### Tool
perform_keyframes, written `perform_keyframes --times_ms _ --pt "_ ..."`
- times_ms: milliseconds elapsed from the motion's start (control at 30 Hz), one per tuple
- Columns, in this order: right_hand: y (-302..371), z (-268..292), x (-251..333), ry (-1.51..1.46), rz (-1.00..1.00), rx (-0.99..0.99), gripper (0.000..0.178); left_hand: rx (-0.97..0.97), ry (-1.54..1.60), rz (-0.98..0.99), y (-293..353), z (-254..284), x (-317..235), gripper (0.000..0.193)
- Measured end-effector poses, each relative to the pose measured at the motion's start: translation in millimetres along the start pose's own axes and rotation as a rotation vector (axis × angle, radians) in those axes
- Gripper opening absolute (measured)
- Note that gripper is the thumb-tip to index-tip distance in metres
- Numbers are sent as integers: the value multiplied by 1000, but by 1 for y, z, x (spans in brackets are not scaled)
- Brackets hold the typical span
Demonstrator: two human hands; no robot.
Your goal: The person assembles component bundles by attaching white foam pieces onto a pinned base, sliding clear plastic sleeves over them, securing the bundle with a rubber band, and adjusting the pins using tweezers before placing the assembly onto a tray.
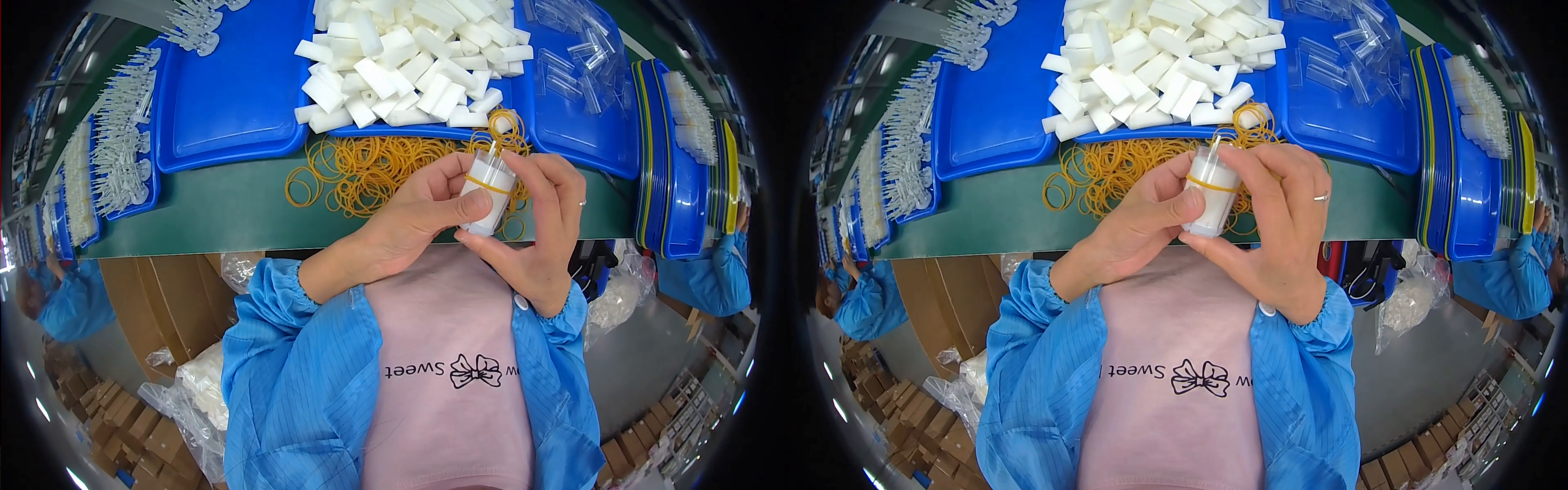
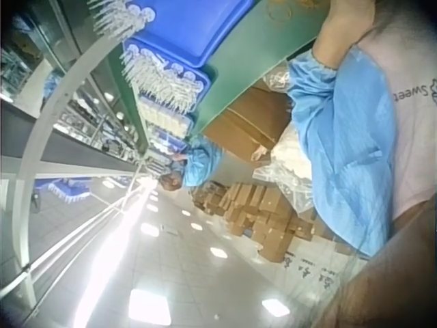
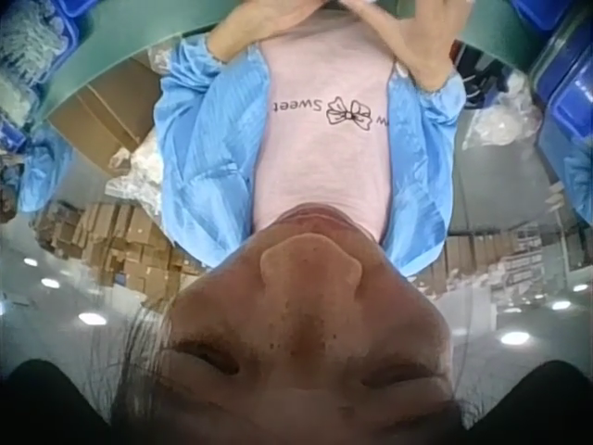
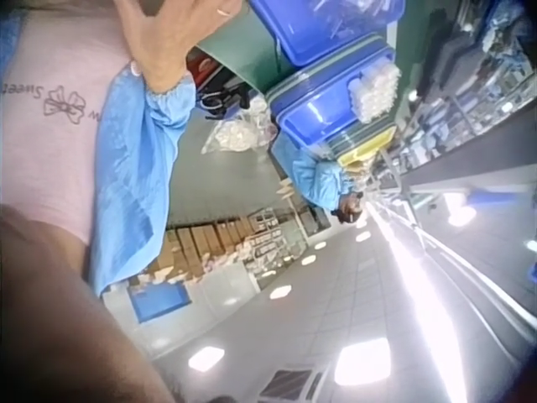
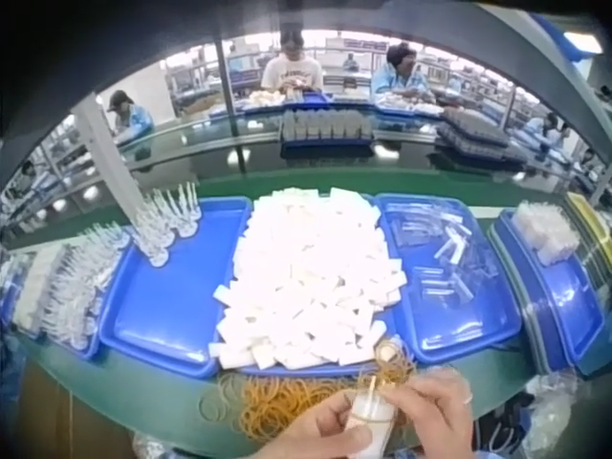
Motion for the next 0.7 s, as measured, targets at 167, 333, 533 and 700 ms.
perform_keyframes --times_ms 167,333,533,700 --pt "4 1 -1 -89 12 6 75 46 217 78 2 -1 1 71" --pt "-3 0 4 -206 -58 -92 72 79 66 77 3 -6 -10 71" --pt "-2 -2 0 -42 4 -41 69 -14 -17 4 -1 3 5 69" --pt "3 0 -5 -116 81 -36 71 118 298 175 3 -3 0 64"
Point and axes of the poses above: each hand's wrist, its own y-axis away from the middle knuckle, its own z-axis out of the back of the hand, x = y × z, the point moved 3 cm from there along -y, towards the middle knuckle, and after that the axes turned 7 degrees about y, right-handed, at the moved point
